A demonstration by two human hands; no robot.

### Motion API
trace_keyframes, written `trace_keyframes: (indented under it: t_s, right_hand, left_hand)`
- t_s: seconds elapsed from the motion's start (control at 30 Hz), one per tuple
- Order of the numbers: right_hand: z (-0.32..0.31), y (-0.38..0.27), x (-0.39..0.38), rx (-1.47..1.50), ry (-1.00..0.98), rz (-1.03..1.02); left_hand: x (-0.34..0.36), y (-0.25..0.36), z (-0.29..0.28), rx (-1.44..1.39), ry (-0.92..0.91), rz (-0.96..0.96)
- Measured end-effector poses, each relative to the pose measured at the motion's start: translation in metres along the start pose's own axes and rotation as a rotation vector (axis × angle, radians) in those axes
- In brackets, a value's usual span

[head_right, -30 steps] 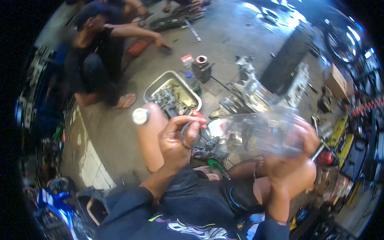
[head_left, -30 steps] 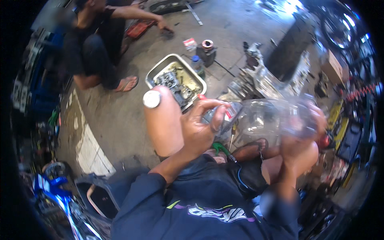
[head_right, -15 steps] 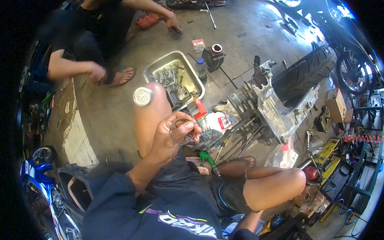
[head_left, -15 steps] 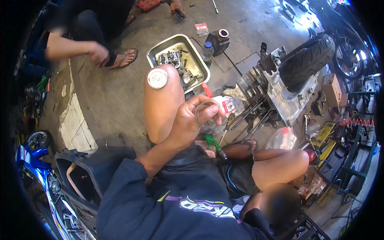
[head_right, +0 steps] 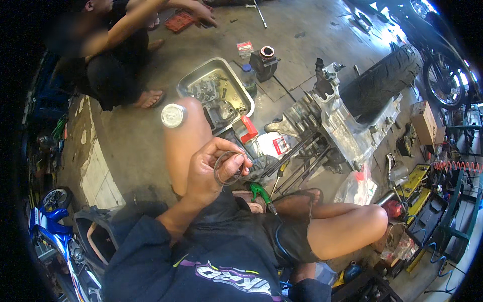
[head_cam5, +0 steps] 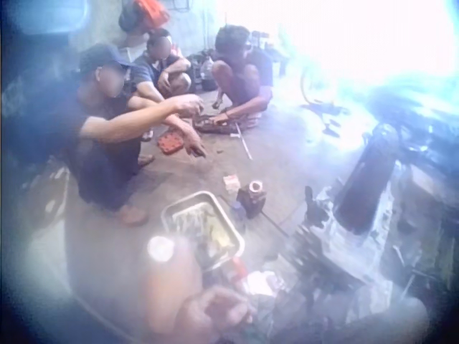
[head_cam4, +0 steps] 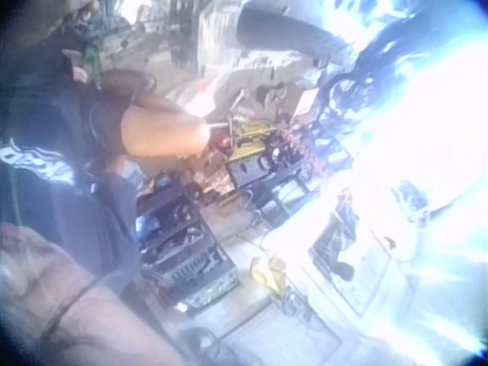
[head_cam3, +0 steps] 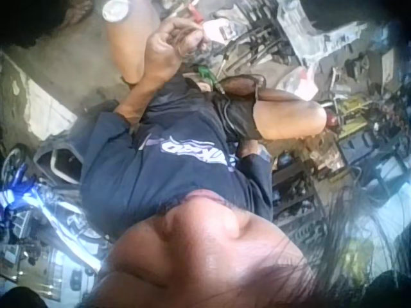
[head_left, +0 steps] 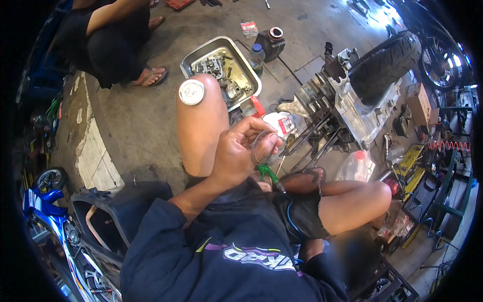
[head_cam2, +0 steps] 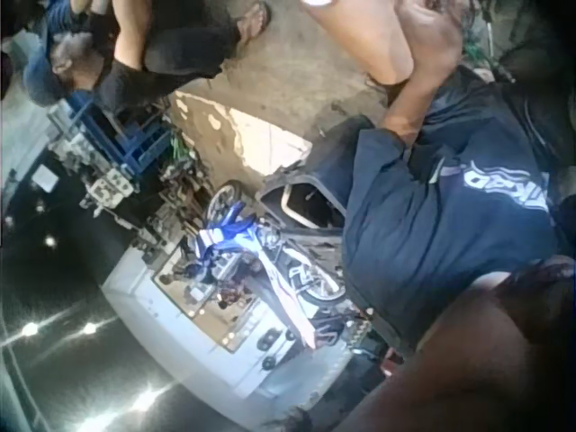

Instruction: The person cleans a motorcycle piston by hand, removes a plastic bottle cap, and then prepares and fits a piston ring onto the piston.

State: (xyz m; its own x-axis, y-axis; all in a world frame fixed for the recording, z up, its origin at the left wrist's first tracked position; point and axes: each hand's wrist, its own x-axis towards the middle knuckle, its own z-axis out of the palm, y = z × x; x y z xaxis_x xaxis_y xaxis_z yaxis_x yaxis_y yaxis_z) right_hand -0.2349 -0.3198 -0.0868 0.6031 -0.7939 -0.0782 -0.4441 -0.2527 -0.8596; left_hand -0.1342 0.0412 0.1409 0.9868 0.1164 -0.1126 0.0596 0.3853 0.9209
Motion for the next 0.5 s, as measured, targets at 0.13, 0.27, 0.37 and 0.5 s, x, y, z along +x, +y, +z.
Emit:
trace_keyframes:
  t_s: [0.13,0.27,0.37,0.5]
  right_hand:
    - [-0.021,-0.017,0.021,-0.007,0.069,-0.025]
    - [-0.046,-0.047,0.067,-0.028,0.215,-0.084]
    - [-0.075,-0.09,0.121,-0.092,0.374,-0.148]
    - [-0.105,-0.184,0.149,-0.029,0.463,-0.274]
  left_hand:
    - [-0.003,-0.003,0.005,0.054,0.044,0.004]
    - [-0.001,-0.005,0.006,0.223,0.056,0.104]
    - [0.002,-0.009,0.011,0.332,0.03,0.16]
    - [0.003,-0.009,0.02,0.484,0.023,0.315]
